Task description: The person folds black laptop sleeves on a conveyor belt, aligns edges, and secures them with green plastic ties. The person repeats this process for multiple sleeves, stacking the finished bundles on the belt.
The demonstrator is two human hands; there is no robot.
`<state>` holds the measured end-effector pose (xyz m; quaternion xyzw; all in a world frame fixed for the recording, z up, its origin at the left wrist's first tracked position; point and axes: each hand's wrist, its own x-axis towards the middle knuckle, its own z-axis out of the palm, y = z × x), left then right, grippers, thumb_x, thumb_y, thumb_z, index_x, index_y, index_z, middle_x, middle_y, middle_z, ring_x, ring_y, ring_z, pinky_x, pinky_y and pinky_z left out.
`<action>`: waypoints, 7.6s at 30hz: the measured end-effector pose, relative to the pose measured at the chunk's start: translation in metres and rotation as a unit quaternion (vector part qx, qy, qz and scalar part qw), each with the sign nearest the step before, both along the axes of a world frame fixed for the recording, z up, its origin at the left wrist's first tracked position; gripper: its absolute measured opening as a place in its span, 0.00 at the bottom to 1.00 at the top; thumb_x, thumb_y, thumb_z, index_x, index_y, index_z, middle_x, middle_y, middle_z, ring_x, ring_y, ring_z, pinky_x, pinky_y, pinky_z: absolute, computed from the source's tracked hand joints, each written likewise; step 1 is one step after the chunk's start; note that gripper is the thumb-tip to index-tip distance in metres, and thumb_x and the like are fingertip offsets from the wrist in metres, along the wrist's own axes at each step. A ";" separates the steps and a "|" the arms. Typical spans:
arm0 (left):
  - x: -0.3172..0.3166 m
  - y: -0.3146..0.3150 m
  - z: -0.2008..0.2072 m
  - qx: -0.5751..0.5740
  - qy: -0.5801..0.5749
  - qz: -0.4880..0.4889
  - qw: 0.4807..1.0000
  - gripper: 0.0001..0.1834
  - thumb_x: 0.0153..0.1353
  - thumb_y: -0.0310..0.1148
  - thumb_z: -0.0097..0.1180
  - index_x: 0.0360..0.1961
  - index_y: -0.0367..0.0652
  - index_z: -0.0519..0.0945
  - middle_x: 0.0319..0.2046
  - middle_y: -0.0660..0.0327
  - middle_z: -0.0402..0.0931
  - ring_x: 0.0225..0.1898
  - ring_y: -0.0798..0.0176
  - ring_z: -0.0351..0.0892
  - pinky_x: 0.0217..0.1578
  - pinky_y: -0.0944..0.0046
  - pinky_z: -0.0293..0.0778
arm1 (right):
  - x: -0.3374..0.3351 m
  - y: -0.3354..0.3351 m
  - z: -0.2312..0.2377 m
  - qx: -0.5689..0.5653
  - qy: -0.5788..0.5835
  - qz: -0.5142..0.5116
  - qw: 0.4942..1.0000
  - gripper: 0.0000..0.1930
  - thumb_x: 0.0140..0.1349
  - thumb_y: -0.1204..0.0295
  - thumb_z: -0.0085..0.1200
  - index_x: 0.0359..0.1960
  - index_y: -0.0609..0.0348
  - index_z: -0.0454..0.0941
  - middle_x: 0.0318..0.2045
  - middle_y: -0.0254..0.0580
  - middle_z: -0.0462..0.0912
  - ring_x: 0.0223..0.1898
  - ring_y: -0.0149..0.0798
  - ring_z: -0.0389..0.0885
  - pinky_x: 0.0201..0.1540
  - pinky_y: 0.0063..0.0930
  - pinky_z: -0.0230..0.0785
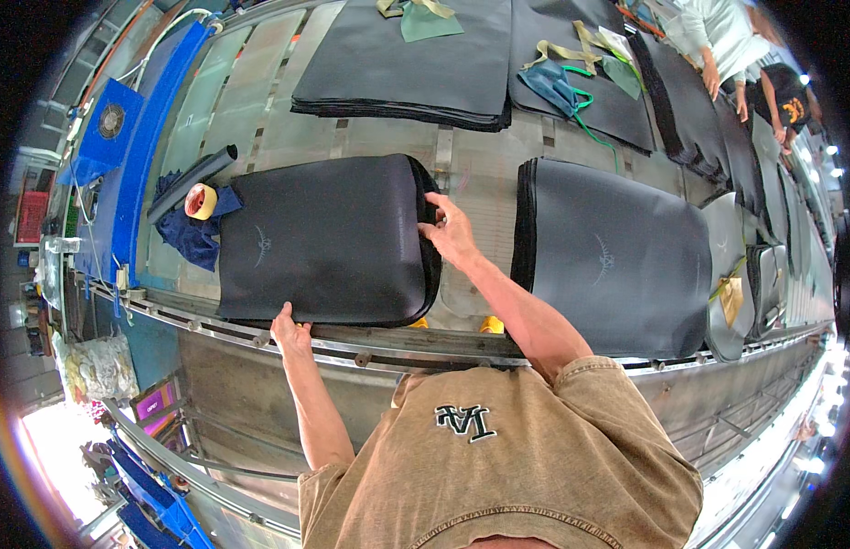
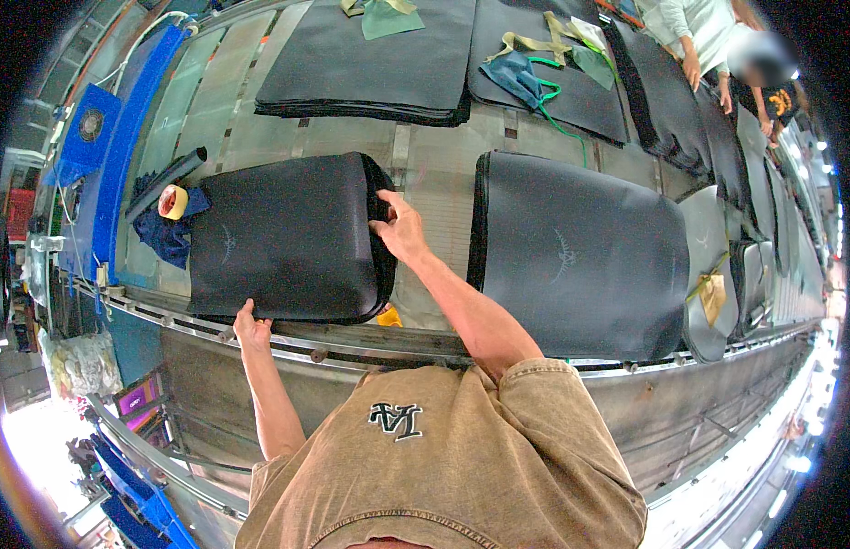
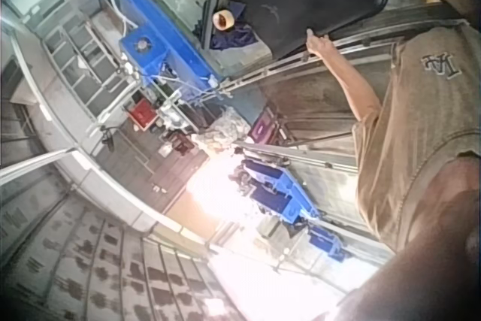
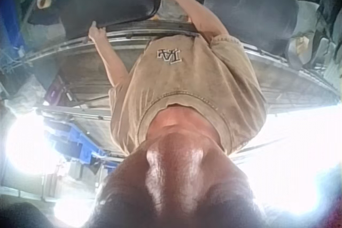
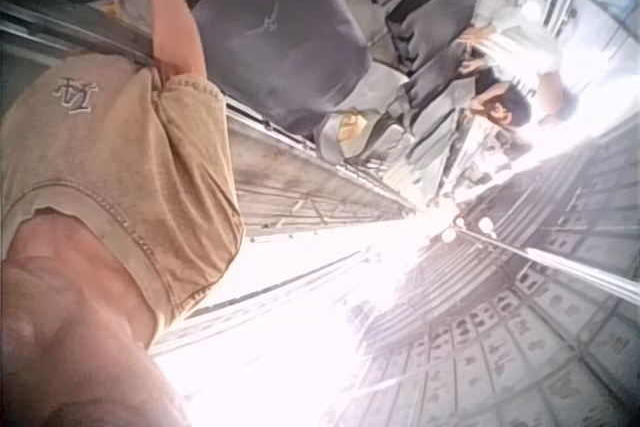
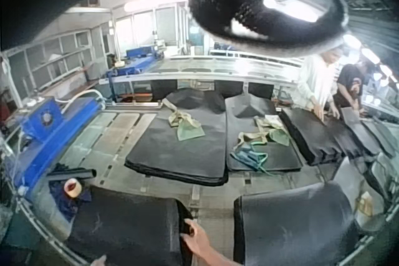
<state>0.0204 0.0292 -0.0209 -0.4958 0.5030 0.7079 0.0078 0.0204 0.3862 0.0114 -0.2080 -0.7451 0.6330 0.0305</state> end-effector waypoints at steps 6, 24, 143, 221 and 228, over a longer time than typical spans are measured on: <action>0.001 0.002 0.002 0.008 0.010 0.008 1.000 0.17 0.58 0.26 0.55 0.49 0.44 0.70 0.49 0.57 0.71 0.46 0.53 0.72 0.40 0.44 0.66 | -0.007 0.015 0.005 -0.058 -0.161 0.068 0.983 0.16 0.58 0.61 0.54 0.31 0.66 0.79 0.22 0.36 0.73 0.23 0.29 0.71 0.31 0.31 0.72; 0.003 0.013 0.006 0.051 0.084 0.027 0.995 0.18 0.58 0.25 0.53 0.50 0.41 0.69 0.51 0.51 0.71 0.53 0.48 0.70 0.48 0.35 0.65 | 0.002 -0.044 0.045 0.225 -0.057 0.107 0.967 0.11 0.53 0.78 0.50 0.37 0.67 0.66 0.27 0.61 0.78 0.33 0.60 0.79 0.35 0.45 0.69; 0.138 0.220 0.081 -0.415 0.251 -0.517 0.705 0.20 0.52 0.29 0.60 0.46 0.35 0.73 0.43 0.48 0.75 0.48 0.46 0.74 0.50 0.53 0.68 | 0.147 0.173 0.187 -0.101 0.113 -0.103 0.983 0.13 0.60 0.72 0.54 0.44 0.67 0.75 0.35 0.48 0.81 0.35 0.41 0.82 0.40 0.30 0.76; 0.037 0.014 0.024 -0.682 0.117 -0.439 0.574 0.34 0.43 0.21 0.53 0.57 0.47 0.71 0.59 0.49 0.63 0.60 0.47 0.62 0.60 0.47 0.55 | -0.004 -0.004 0.010 0.237 -0.120 0.041 0.963 0.28 0.51 0.70 0.59 0.54 0.68 0.68 0.26 0.51 0.80 0.29 0.50 0.80 0.35 0.41 0.71; 0.037 0.017 0.031 -0.672 0.099 -0.457 0.575 0.34 0.45 0.21 0.50 0.58 0.45 0.70 0.60 0.47 0.62 0.61 0.45 0.60 0.61 0.47 0.55 | 0.000 -0.007 0.013 0.283 -0.098 0.037 0.953 0.26 0.54 0.68 0.57 0.53 0.67 0.67 0.30 0.56 0.80 0.36 0.58 0.79 0.41 0.47 0.69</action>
